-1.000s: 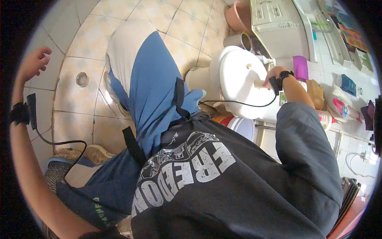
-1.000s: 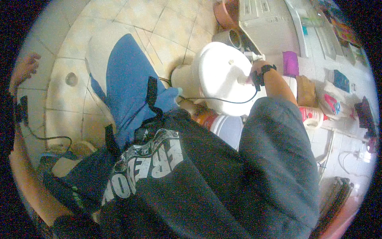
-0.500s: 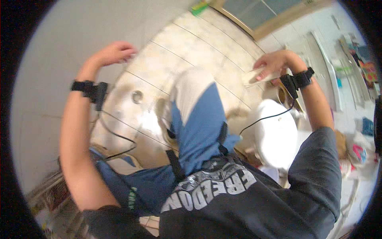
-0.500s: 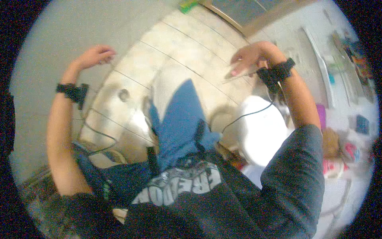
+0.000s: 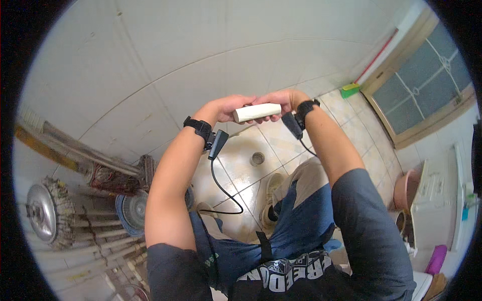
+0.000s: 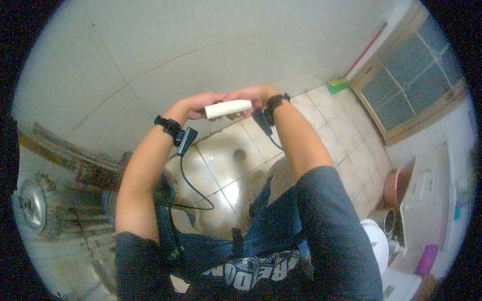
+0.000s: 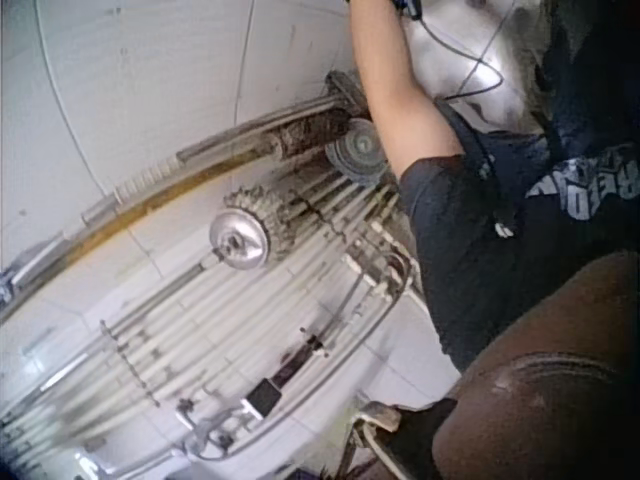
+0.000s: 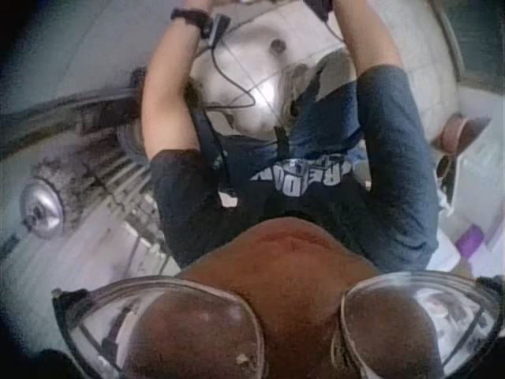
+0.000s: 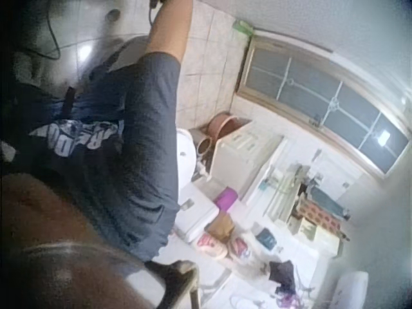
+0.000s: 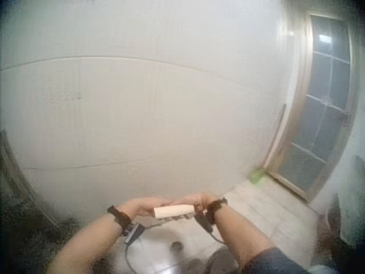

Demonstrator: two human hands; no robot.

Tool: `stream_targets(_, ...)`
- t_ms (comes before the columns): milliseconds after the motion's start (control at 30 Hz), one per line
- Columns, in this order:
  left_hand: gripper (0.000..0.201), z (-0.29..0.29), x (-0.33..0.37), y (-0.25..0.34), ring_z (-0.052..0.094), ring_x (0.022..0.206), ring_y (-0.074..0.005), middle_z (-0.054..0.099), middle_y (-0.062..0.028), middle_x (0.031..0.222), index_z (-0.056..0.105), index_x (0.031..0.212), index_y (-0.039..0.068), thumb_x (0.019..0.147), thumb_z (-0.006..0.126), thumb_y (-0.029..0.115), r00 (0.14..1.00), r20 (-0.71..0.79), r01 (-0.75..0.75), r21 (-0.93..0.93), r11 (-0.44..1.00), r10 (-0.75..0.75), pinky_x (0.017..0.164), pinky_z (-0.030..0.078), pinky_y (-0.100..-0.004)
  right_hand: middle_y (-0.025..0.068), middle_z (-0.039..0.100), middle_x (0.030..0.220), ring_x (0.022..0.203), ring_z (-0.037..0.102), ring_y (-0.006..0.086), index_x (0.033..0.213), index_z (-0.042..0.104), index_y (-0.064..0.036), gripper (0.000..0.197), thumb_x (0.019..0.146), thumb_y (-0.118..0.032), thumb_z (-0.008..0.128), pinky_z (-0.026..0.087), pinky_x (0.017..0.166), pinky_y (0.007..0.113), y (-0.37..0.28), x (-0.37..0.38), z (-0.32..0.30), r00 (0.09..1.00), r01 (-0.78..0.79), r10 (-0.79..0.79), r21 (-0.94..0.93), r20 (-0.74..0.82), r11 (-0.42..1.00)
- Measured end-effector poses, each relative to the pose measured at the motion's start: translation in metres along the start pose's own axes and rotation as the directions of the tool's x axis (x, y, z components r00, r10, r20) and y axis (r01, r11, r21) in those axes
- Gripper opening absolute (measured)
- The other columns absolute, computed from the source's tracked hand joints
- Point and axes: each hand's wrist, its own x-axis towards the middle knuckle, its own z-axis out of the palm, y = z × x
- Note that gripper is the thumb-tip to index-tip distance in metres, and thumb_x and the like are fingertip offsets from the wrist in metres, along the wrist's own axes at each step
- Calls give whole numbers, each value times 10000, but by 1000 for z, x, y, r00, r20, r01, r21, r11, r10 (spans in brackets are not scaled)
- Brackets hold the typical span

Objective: The recorder uses a piece of white paper or cloth to wipe and clean specific spots on the bathroom wall tiles.

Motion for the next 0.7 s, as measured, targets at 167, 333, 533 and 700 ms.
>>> stream_targets(167,335,-38,4,-29,546,640,-151,580,-57,801,570,914,59,820,439,352,966,-247,130,233,964,-70,525,429,-264,100,554,837,710,573,167,1031,458,-21,409,805,-360,488,511,609,231,40,52,5,914,299,-114,459,-389,837)
stream_targets(333,368,-35,23,-38,546,632,-187,578,-91,776,566,914,23,783,493,359,899,-436,103,314,944,47,501,431,-304,140,437,1044,914,518,215,1106,370,-34,474,802,-377,492,481,762,325,64,72,8,857,469,-179,591,-483,656)
stream_targets(533,342,-37,42,-47,566,658,-192,574,-133,758,557,896,-14,758,508,295,859,-484,51,400,915,164,498,444,-325,119,444,1112,990,488,269,1139,364,-49,422,847,-351,405,439,818,389,55,81,19,782,613,-264,619,-565,491)
stream_targets(700,272,-48,53,-43,548,715,-166,568,-88,799,533,909,10,799,449,244,728,-545,-222,387,895,416,621,444,-298,127,454,1139,1007,481,264,1164,364,-41,481,840,-396,391,378,874,390,44,69,23,714,700,-321,625,-622,344)
